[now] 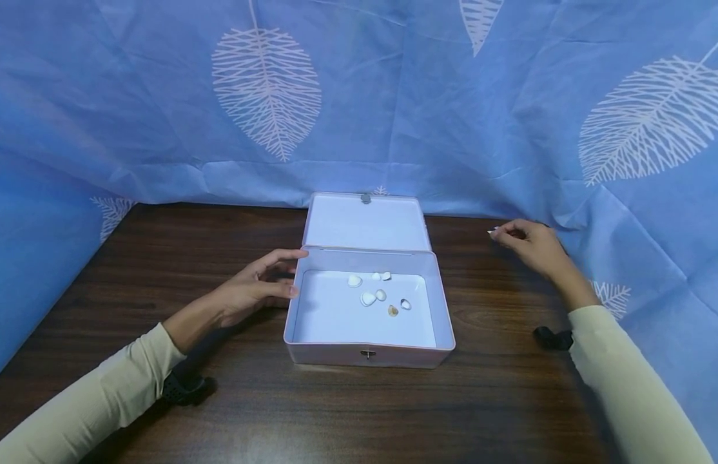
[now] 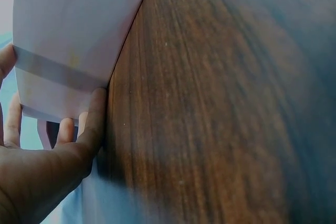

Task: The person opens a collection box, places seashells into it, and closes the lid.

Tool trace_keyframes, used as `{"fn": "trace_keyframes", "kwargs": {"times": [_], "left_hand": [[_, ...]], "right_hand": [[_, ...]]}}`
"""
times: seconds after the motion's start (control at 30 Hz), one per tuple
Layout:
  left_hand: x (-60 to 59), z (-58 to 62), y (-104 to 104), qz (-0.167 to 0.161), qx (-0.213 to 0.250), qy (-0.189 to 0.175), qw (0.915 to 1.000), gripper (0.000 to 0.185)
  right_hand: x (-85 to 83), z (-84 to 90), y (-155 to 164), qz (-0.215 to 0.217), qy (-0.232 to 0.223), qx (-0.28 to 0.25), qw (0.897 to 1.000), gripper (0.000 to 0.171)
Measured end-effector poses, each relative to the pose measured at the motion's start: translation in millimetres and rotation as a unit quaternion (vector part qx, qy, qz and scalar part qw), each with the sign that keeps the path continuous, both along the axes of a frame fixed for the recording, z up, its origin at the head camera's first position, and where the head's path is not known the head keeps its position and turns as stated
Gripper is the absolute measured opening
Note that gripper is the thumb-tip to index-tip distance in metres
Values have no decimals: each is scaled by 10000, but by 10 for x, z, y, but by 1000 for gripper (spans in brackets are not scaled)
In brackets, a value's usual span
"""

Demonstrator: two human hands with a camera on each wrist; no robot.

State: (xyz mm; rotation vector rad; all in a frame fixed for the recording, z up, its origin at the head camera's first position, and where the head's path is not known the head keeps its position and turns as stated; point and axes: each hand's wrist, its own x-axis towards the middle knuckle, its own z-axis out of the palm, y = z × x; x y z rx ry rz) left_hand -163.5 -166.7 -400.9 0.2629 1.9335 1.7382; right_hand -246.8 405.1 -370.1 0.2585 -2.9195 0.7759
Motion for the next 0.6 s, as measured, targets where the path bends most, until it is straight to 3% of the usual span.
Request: {"fn": "trace_keyframes", "kwargs": {"times": [0.6], "left_hand": [[0, -7, 9, 63, -4, -52, 10000, 78]], "right_hand": [[279, 97, -479, 433, 71, -250, 9987, 37]]}}
